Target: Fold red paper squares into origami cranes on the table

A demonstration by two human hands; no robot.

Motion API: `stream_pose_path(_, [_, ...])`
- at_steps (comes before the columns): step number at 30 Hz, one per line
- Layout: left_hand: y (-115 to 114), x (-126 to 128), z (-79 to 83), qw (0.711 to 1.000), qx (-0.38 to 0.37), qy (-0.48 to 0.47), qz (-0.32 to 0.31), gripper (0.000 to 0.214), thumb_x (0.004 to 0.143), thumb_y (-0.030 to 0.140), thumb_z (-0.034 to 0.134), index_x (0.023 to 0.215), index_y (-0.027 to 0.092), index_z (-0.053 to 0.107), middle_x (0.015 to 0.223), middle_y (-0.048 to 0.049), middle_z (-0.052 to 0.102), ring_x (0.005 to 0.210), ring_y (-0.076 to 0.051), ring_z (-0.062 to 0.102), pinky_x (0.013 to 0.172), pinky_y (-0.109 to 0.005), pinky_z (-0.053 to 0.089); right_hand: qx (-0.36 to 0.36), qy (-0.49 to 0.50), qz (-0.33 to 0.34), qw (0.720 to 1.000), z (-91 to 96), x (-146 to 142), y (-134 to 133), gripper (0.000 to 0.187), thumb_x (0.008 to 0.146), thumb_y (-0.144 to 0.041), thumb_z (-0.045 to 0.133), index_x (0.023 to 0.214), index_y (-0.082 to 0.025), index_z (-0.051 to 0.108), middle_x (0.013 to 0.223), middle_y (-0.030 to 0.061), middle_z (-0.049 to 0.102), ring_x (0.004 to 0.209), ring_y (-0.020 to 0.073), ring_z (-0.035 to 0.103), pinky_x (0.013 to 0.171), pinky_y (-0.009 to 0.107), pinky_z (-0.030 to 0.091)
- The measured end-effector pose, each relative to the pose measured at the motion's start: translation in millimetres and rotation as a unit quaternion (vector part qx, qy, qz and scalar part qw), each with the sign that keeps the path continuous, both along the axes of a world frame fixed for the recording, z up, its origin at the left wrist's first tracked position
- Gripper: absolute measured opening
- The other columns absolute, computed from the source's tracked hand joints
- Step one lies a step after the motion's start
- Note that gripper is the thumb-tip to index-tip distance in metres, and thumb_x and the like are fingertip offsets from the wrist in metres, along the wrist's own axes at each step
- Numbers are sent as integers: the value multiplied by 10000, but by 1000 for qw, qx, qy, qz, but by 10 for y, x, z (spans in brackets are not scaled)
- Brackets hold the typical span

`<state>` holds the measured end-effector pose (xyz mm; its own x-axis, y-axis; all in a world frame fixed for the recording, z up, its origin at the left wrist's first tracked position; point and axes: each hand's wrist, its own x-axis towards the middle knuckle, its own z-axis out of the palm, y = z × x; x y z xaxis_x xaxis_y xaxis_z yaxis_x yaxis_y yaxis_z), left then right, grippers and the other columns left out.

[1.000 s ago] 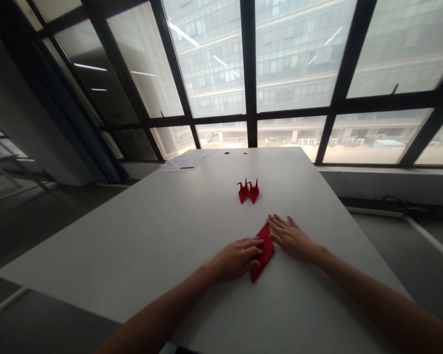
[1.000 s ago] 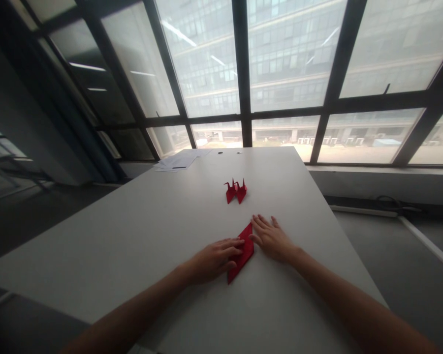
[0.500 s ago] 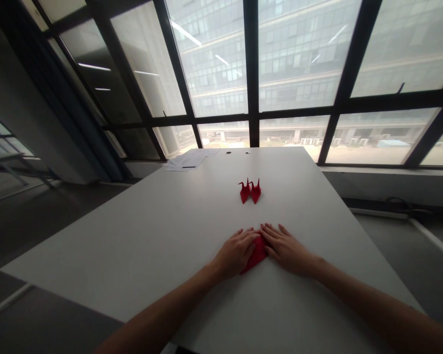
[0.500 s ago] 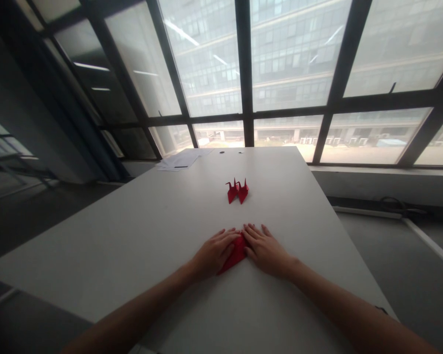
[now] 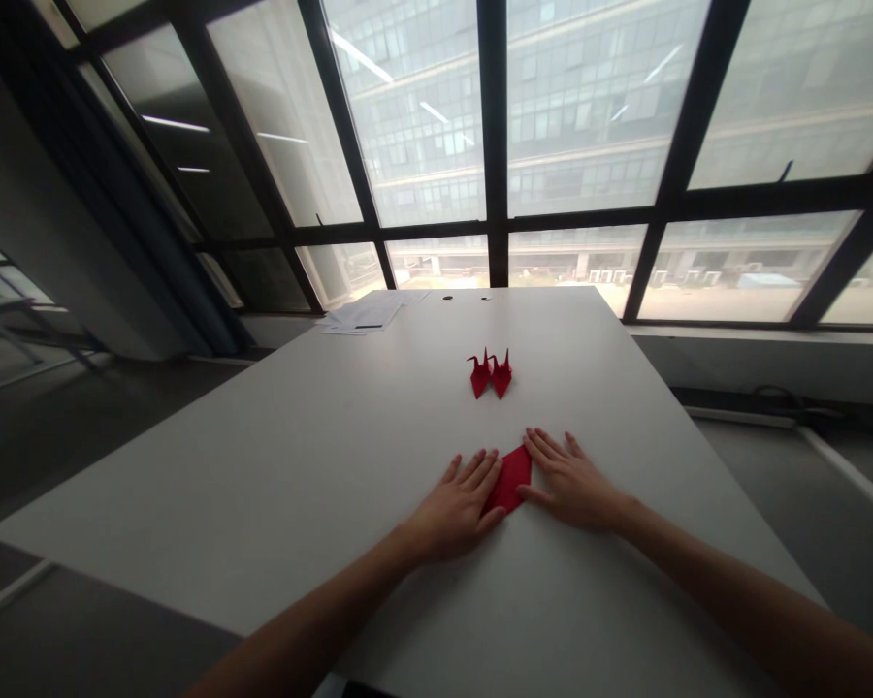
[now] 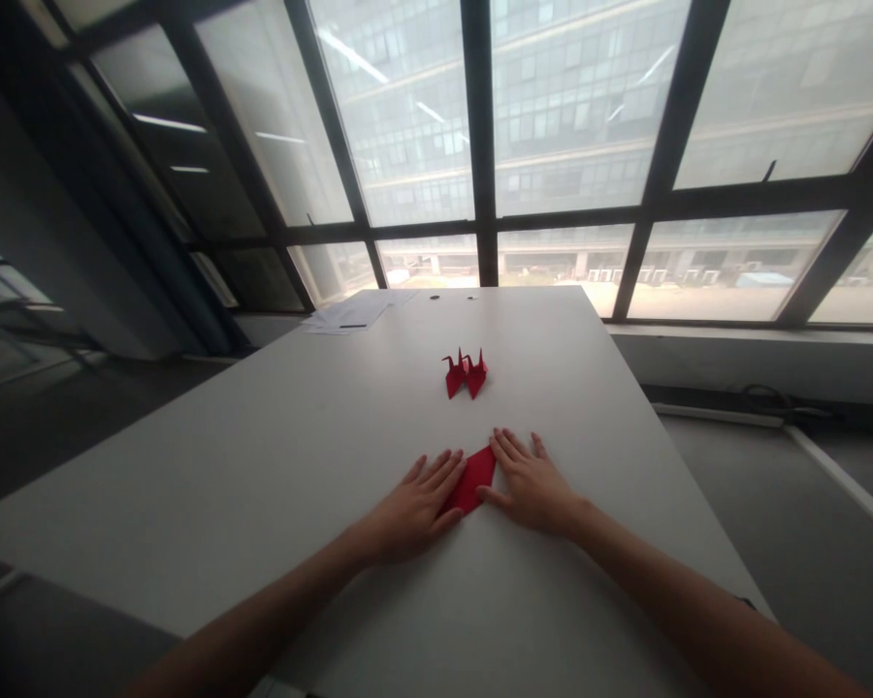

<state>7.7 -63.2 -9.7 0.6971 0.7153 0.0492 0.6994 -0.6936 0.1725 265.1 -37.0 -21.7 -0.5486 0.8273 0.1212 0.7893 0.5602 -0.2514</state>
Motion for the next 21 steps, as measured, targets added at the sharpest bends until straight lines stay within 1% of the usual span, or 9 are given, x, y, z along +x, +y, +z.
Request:
stream_pose_path(3, [-5, 0, 4, 1000, -9, -1, 1, 679, 1028, 557, 260, 1589, 242, 43, 1642, -92, 99, 1519, -280, 107, 1211, -485, 71, 18, 12, -33, 999, 18, -19, 1, 725, 994, -560, 317, 1566, -128, 204, 1614, 144, 208, 1505, 283, 165, 1204, 572, 118])
stream_pose_path(5, [-6, 13, 14, 1000, -13, -2, 2, 684, 1025, 566, 263, 1589, 238, 56, 1640, -102, 109, 1517, -290, 113, 1207, -501, 84, 56, 37, -57, 996, 61, -60, -20, 642, 1018, -447, 304, 1564, -122, 214, 1613, 142, 221, 1507, 266, 162, 1208, 559, 131])
stream_pose_path(7, [-2, 26, 29, 1000, -12, -1, -1, 688, 1023, 573, 263, 1589, 240, 58, 1638, -99, 128, 1518, -288, 106, 1208, -508, 84, 93, 60, -31, 993, 106, -115, -58, 591, 1020, -339, 305, 1569, -146, 202, 1621, 116, 210, 1513, 238, 140, 1219, 529, 124])
stream_pose_path(9, [16, 30, 50, 1000, -7, 2, -10, 697, 1019, 584, 263, 1589, 246, 46, 1639, -84, 141, 1522, -275, 83, 1213, -504, 71, 95, 59, 37, 993, 127, -167, -100, 585, 1013, -290, 317, 1573, -183, 191, 1626, 84, 207, 1513, 218, 136, 1227, 507, 113])
stream_pose_path(11, [50, 17, 78, 1000, -5, 9, -15, 706, 1014, 594, 266, 1588, 253, 36, 1642, -68, 138, 1524, -267, 62, 1216, -500, 66, 60, 37, 79, 994, 115, -199, -132, 587, 1014, -315, 330, 1572, -191, 196, 1620, 79, 226, 1508, 216, 165, 1227, 501, 121])
stream_pose_path(12, [69, 7, 94, 1000, -4, 13, -13, 707, 1014, 593, 267, 1588, 250, 39, 1643, -69, 136, 1524, -268, 61, 1215, -500, 71, 39, 25, 79, 996, 100, -206, -142, 594, 1015, -348, 334, 1570, -181, 202, 1617, 87, 231, 1505, 223, 179, 1225, 504, 128])
stream_pose_path(14, [99, -7, 128, 1000, 2, 14, 3, 682, 1026, 564, 252, 1589, 227, 65, 1641, -87, 142, 1523, -271, 78, 1213, -501, 89, 12, 10, 54, 998, 68, -208, -148, 625, 1013, -414, 336, 1566, -149, 211, 1616, 108, 220, 1504, 241, 182, 1221, 511, 133])
stream_pose_path(17, [90, 19, 158, 1000, 12, -7, 13, 630, 1047, 506, 214, 1588, 211, 79, 1640, -90, 147, 1523, -245, 95, 1218, -482, 98, 2, -1, 28, 1000, 41, -208, -143, 652, 1009, -448, 325, 1564, -125, 206, 1619, 118, 190, 1509, 249, 155, 1222, 517, 109])
stream_pose_path(21, [-2, 108, 126, 999, -10, -10, -50, 735, 1012, 591, 290, 1587, 226, 13, 1645, -77, 104, 1525, -233, 78, 1227, -466, 83, -3, -7, 13, 1000, 49, -217, -138, 636, 1012, -468, 292, 1560, -150, 232, 1622, 103, 189, 1509, 242, 154, 1219, 517, 111])
